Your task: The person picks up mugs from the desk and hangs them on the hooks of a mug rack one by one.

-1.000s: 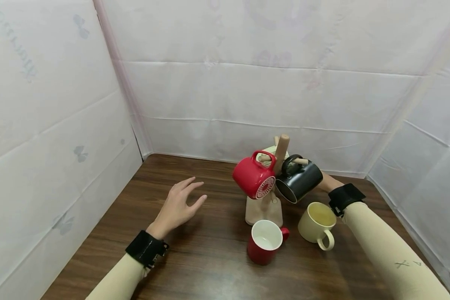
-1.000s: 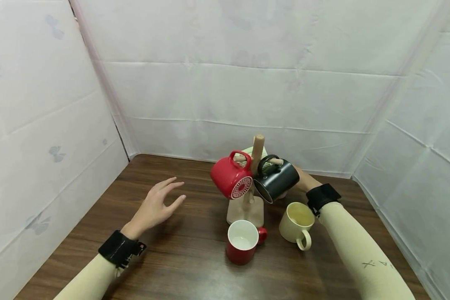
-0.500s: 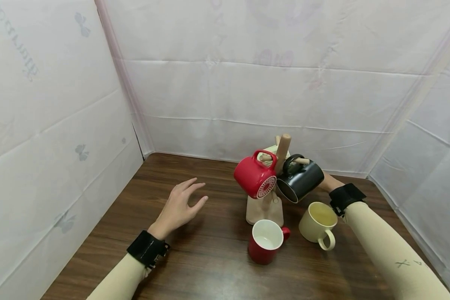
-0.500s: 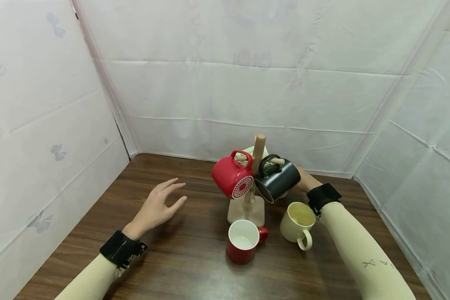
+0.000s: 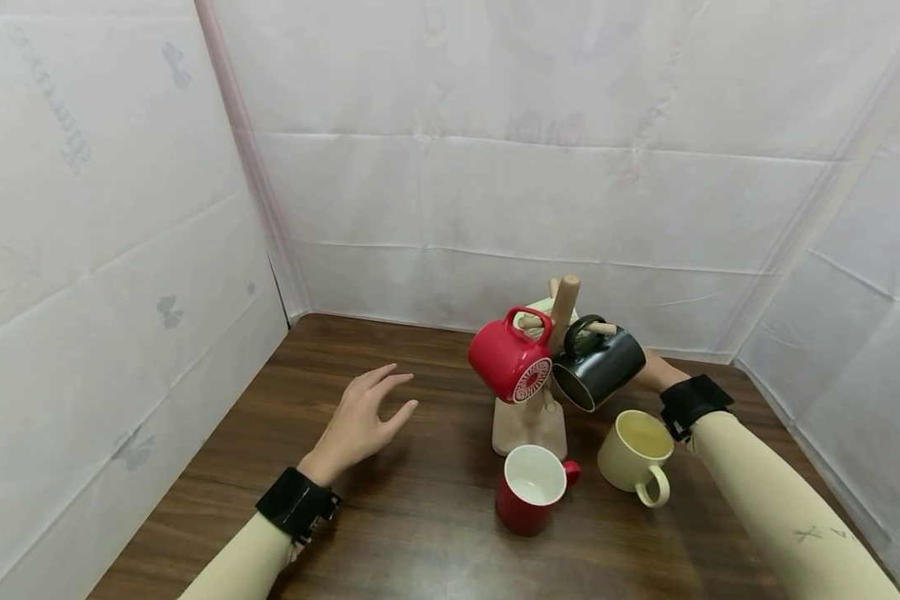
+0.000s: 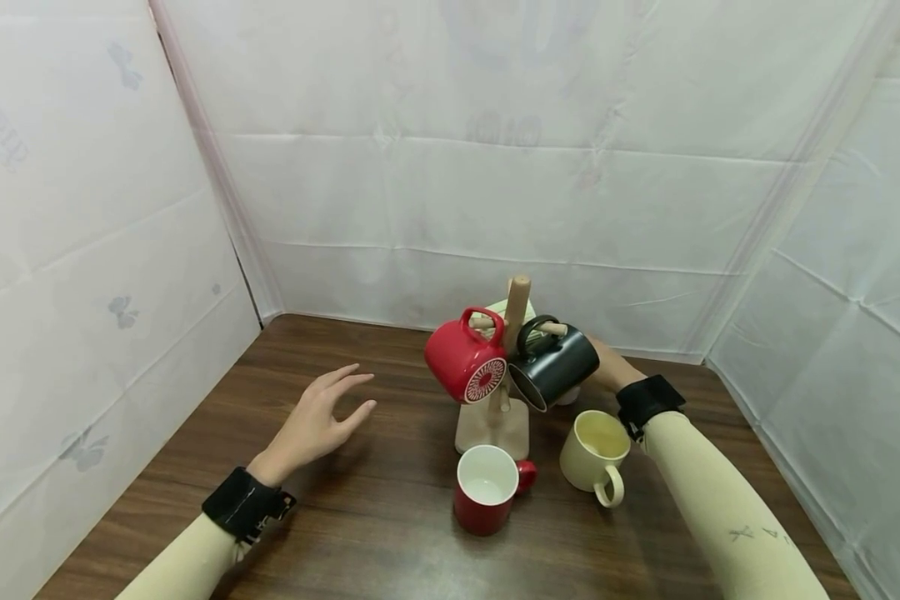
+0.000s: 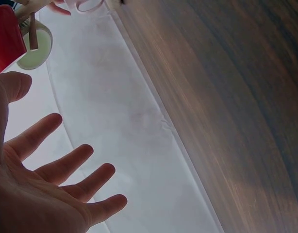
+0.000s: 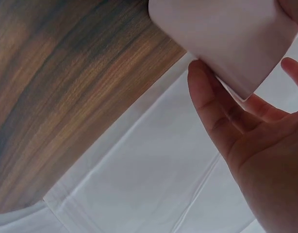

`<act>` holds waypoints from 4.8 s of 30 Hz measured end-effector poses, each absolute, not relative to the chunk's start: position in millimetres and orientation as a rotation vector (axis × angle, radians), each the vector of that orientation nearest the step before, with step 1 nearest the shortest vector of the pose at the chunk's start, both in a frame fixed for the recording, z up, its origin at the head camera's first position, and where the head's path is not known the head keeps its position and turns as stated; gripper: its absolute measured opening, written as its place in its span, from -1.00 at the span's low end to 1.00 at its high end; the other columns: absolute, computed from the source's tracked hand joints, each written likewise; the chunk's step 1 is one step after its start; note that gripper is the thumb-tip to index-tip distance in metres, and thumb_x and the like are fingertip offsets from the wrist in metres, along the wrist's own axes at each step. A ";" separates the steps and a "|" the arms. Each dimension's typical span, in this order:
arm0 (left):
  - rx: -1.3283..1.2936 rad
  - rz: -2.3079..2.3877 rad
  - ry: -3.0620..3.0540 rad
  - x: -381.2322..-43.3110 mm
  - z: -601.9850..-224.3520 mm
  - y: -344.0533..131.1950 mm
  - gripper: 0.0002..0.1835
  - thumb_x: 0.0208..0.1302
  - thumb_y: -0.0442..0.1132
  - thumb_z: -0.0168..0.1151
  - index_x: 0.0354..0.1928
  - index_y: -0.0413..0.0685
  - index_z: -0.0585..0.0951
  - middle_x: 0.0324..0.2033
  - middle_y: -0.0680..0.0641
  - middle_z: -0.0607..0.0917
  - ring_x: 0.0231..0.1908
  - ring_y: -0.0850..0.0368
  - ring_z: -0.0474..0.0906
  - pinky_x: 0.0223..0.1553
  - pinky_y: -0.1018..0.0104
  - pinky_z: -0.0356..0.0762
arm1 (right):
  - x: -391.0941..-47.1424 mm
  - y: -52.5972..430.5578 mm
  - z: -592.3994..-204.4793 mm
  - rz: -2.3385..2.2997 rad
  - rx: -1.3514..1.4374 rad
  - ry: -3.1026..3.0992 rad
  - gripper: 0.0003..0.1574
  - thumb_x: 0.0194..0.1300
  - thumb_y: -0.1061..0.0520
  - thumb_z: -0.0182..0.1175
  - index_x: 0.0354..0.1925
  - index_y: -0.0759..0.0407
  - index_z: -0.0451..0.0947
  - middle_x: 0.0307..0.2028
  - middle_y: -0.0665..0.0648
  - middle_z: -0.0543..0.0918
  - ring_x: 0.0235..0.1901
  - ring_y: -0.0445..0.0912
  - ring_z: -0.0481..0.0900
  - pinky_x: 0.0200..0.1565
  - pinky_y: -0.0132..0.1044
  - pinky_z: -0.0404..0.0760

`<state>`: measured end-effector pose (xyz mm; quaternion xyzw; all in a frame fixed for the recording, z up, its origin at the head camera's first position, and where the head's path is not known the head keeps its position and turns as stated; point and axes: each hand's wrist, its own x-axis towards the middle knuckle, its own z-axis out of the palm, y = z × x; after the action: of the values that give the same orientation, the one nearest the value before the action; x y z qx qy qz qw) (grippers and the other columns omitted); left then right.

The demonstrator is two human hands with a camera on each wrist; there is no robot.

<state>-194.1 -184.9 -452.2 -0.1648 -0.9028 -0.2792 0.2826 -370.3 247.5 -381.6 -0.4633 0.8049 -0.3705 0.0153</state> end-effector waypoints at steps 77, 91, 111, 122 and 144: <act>-1.058 -1.074 -1.960 -184.4 -407.4 -78.9 -0.56 0.16 -0.32 0.39 0.11 -0.10 0.59 -0.01 -0.04 0.68 0.02 0.14 0.61 0.07 0.31 0.56 | -200.2 326.2 -330.4 -1.785 -0.879 3.104 0.14 -0.24 0.67 0.38 0.36 0.29 0.29 0.18 0.05 0.46 -0.08 -0.35 0.63 -0.20 -0.52 0.62; -1.145 -1.095 -1.860 -178.9 -399.1 -58.2 -0.48 0.09 -0.34 0.45 0.14 -0.16 0.56 0.04 -0.15 0.65 0.07 0.01 0.60 0.11 0.21 0.54 | -192.4 304.1 -339.1 -2.129 -1.309 2.513 0.12 -0.27 0.82 0.21 0.34 0.55 0.16 0.28 0.37 0.32 0.09 -0.09 0.60 -0.12 -0.35 0.65; -1.207 -1.153 -1.984 -178.2 -383.1 -28.6 -0.09 0.04 -0.18 0.53 0.41 -0.11 0.26 0.39 -0.11 0.32 0.40 -0.02 0.22 0.27 0.18 0.36 | -188.0 262.7 -356.8 -2.054 -1.470 2.362 0.10 -0.23 0.75 0.30 0.33 0.58 0.14 0.26 0.48 0.30 0.07 -0.01 0.62 -0.15 -0.28 0.68; -1.238 -1.241 -1.988 -179.2 -379.7 -22.9 -0.03 -0.06 -0.24 0.59 0.39 -0.20 0.25 0.34 -0.16 0.36 0.32 0.02 0.33 0.13 0.17 0.53 | -184.3 248.0 -368.5 -2.025 -1.443 2.310 0.07 -0.17 0.73 0.28 0.34 0.55 0.14 0.28 0.43 0.33 0.11 0.01 0.59 -0.21 -0.24 0.70; -1.172 -1.202 -2.082 -192.9 -406.0 -27.2 -0.16 0.02 -0.07 0.55 0.33 -0.05 0.35 0.22 0.00 0.51 0.18 0.17 0.47 0.15 0.25 0.50 | -186.0 244.3 -393.5 -1.945 -1.204 2.390 -0.01 0.04 0.59 0.30 0.40 0.36 0.16 0.26 0.28 0.40 0.04 0.03 0.64 -0.23 -0.13 0.71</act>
<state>-192.9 -27.2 -406.0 -0.4265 -0.7572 -0.4373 0.2313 -186.0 244.3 -393.5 -0.3627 0.7198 -0.5860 -0.0834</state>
